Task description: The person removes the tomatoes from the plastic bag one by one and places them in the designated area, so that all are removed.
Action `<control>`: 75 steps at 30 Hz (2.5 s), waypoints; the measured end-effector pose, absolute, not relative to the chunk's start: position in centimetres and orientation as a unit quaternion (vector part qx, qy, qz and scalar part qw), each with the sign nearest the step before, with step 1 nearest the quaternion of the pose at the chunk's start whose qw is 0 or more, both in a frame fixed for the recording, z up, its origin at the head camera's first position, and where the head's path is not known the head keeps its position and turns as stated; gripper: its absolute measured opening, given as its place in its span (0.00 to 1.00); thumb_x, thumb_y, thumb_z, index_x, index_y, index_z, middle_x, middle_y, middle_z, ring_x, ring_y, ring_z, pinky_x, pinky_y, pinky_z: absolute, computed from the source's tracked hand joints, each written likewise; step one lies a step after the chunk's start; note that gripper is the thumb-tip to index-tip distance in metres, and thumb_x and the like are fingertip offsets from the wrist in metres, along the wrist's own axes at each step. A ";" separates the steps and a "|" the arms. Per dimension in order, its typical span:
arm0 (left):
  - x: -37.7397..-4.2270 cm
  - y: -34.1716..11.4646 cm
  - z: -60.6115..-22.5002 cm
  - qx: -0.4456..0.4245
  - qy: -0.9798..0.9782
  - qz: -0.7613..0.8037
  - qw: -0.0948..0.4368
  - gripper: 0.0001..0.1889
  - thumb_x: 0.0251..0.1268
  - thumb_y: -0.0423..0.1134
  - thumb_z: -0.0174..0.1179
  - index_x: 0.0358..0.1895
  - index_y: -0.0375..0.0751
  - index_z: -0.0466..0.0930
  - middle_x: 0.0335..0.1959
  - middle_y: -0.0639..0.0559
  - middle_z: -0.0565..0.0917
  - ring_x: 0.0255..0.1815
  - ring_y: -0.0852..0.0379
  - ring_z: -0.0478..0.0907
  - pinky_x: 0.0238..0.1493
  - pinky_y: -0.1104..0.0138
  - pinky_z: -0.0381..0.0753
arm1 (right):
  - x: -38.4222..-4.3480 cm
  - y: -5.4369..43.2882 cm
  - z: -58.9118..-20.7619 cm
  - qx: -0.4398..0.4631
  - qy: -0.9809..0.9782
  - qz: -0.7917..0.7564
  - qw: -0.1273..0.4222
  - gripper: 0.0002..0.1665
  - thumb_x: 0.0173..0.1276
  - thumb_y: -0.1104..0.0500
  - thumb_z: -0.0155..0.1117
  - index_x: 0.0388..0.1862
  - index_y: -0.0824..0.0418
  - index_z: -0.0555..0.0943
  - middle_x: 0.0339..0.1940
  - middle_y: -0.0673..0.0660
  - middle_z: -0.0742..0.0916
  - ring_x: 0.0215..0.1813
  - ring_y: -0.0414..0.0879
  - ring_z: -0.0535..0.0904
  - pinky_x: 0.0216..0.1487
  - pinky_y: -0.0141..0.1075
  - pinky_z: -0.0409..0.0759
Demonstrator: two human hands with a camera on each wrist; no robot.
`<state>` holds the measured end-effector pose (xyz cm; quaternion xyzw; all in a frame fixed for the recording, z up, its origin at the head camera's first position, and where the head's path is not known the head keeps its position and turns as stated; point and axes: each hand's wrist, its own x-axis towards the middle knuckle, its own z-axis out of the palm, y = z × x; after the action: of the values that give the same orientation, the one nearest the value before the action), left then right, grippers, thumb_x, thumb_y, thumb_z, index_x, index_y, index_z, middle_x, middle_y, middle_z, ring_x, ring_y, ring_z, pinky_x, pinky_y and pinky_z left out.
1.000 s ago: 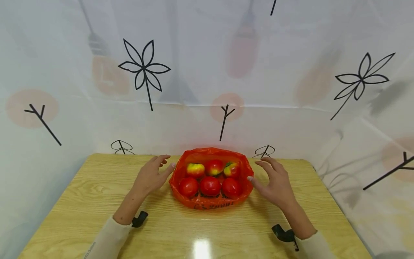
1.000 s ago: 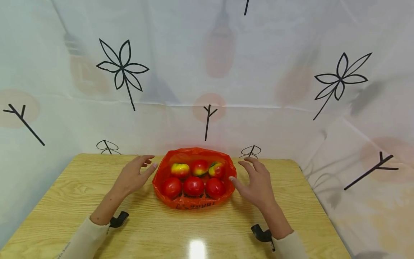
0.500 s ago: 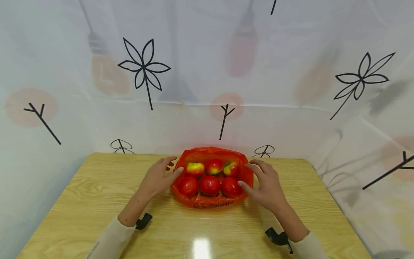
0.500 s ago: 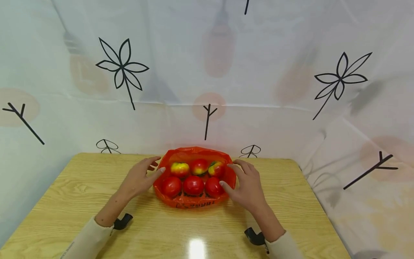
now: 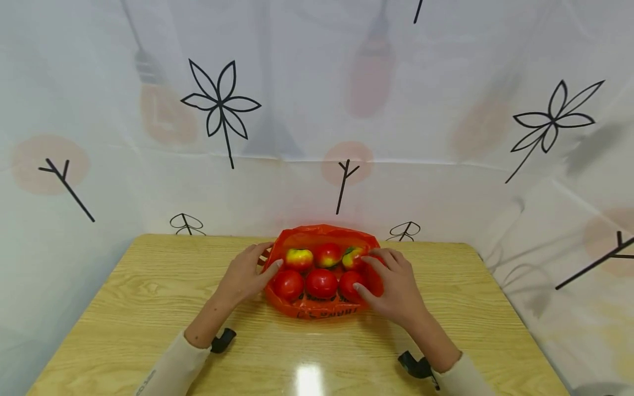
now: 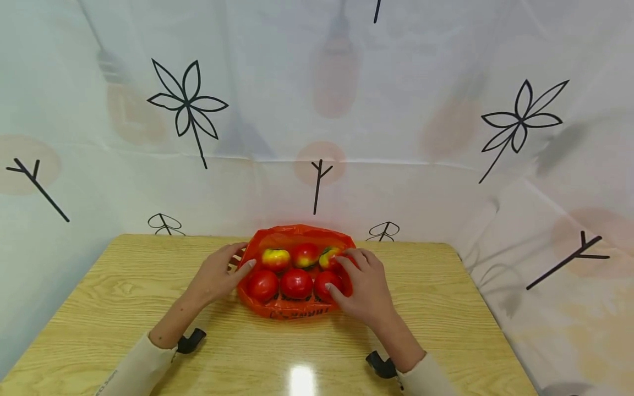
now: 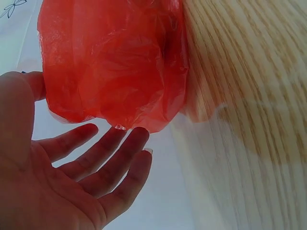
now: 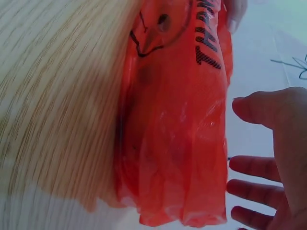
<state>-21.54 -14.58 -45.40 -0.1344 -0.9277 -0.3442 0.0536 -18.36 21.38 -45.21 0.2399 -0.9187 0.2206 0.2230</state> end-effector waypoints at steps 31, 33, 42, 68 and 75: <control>-21.3 -14.0 -45.5 -0.136 -0.922 -0.353 0.084 0.23 0.74 0.41 0.65 0.68 0.38 0.79 0.54 0.45 0.84 0.42 0.52 0.83 0.45 0.59 0.89 | -19.1 17.8 -44.9 0.237 -0.951 0.170 0.104 0.26 0.65 0.49 0.78 0.56 0.61 0.85 0.53 0.55 0.82 0.53 0.52 0.80 0.55 0.48 0.85; -21.3 -14.0 -45.6 -0.138 -0.922 -0.352 0.088 0.23 0.74 0.41 0.65 0.67 0.38 0.79 0.53 0.46 0.85 0.42 0.53 0.83 0.45 0.59 0.89 | -19.1 17.7 -44.7 0.237 -0.953 0.162 0.097 0.25 0.64 0.50 0.79 0.55 0.61 0.85 0.52 0.56 0.82 0.51 0.52 0.80 0.54 0.49 0.85; -21.5 -13.9 -45.5 -0.138 -0.920 -0.354 0.097 0.21 0.73 0.41 0.65 0.66 0.40 0.81 0.52 0.48 0.85 0.41 0.54 0.83 0.43 0.61 0.88 | -19.4 17.3 -44.2 0.209 -0.967 0.141 0.039 0.27 0.62 0.51 0.81 0.56 0.62 0.85 0.63 0.64 0.83 0.60 0.61 0.83 0.61 0.55 0.84; -22.1 -14.2 -45.4 -0.144 -0.918 -0.357 0.092 0.22 0.73 0.41 0.65 0.66 0.39 0.80 0.53 0.47 0.84 0.41 0.54 0.82 0.42 0.62 0.88 | -19.5 17.0 -43.3 0.201 -0.964 0.169 0.041 0.28 0.61 0.52 0.82 0.57 0.61 0.85 0.58 0.60 0.85 0.57 0.56 0.82 0.61 0.54 0.84; -22.2 -14.3 -45.5 -0.149 -0.918 -0.356 0.091 0.21 0.74 0.41 0.65 0.66 0.39 0.80 0.54 0.47 0.84 0.41 0.54 0.83 0.42 0.62 0.88 | -19.3 17.0 -42.7 0.189 -0.962 0.188 0.052 0.30 0.60 0.52 0.83 0.58 0.61 0.85 0.58 0.57 0.85 0.57 0.54 0.82 0.58 0.53 0.86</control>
<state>-22.22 -14.27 -45.45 -0.1489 -0.9182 -0.3558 0.0907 -19.28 17.02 -42.67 0.1887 -0.9625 0.1879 0.0520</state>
